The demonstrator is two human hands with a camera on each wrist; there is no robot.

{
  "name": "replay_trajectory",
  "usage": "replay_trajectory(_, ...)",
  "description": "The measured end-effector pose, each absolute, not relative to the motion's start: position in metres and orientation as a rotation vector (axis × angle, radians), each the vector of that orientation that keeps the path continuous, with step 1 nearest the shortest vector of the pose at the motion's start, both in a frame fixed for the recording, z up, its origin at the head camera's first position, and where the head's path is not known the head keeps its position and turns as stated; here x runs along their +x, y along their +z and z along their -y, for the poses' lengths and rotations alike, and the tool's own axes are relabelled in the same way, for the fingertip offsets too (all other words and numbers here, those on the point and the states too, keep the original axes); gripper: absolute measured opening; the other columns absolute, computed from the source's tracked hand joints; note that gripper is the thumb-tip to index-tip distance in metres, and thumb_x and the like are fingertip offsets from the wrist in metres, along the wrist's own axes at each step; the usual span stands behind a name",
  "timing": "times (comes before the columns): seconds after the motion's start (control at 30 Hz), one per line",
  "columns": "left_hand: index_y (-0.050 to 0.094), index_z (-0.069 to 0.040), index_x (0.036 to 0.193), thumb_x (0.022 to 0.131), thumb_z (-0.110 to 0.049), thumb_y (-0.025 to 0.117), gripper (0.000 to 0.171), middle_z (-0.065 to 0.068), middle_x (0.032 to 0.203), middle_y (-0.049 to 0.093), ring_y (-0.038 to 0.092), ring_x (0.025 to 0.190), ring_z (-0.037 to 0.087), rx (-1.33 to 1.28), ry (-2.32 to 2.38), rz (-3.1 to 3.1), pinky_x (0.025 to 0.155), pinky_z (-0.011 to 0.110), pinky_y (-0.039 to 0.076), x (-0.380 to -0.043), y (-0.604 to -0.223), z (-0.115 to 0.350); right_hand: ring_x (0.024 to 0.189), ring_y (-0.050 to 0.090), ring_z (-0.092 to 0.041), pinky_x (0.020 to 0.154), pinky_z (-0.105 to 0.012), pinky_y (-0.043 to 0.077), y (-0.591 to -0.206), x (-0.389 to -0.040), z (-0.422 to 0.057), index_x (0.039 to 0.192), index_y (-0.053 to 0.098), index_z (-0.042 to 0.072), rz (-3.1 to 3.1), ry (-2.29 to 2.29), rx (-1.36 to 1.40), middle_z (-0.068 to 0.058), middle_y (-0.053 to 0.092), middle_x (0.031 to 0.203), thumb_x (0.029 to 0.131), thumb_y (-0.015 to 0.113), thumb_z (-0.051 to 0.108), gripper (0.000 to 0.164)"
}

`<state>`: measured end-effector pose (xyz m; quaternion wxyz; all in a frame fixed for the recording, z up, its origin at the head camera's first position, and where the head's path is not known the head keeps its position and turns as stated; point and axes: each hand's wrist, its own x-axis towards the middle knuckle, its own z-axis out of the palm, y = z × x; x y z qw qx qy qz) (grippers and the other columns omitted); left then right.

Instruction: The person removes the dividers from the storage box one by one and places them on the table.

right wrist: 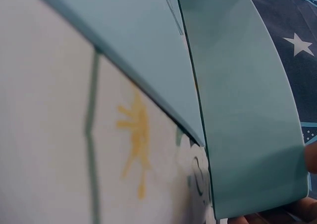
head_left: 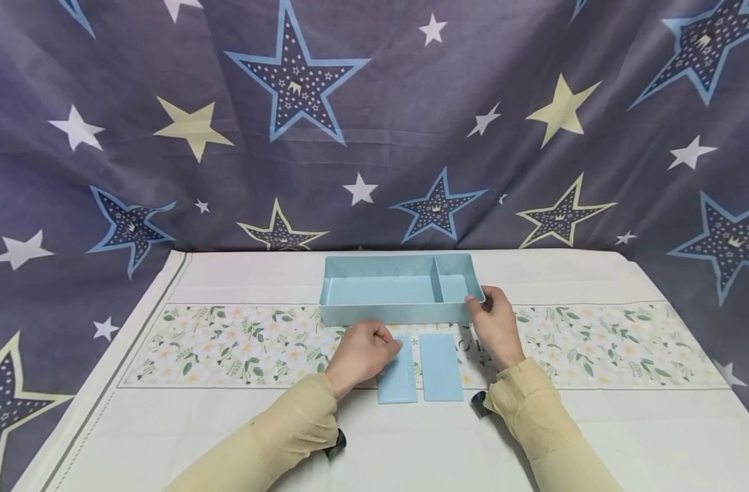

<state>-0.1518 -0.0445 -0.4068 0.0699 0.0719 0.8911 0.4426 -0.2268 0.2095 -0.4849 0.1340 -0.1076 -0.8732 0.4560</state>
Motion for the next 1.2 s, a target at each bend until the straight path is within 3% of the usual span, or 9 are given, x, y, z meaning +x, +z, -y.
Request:
replay_trajectory(0.3,0.057,-0.018,0.072,0.08,-0.03,0.063,0.015,-0.001,0.058,0.053,0.047,0.052,0.013,0.345,1.204,-2.819,0.05,0.029,0.041,-0.16,-0.392,0.03,0.096,0.048,-0.017,0.079,-0.043,0.048,-0.484,-0.226,-0.21,0.123,0.043,0.012,2.525,1.327,-0.304,-0.008,0.05,0.115,0.089,0.045,0.051,0.052)
replay_trajectory(1.2,0.057,-0.019,0.069,0.082,-0.026,0.059,0.015,-0.007,0.058,0.057,0.049,0.05,0.008,0.521,1.226,-2.955,0.049,0.027,0.042,-0.191,-0.365,-0.003,0.093,0.048,-0.015,0.077,-0.042,0.049,-0.486,-0.227,-0.21,0.122,0.044,0.012,2.523,1.319,-0.305,-0.007,0.051,0.112,0.088,0.045,0.051,0.051)
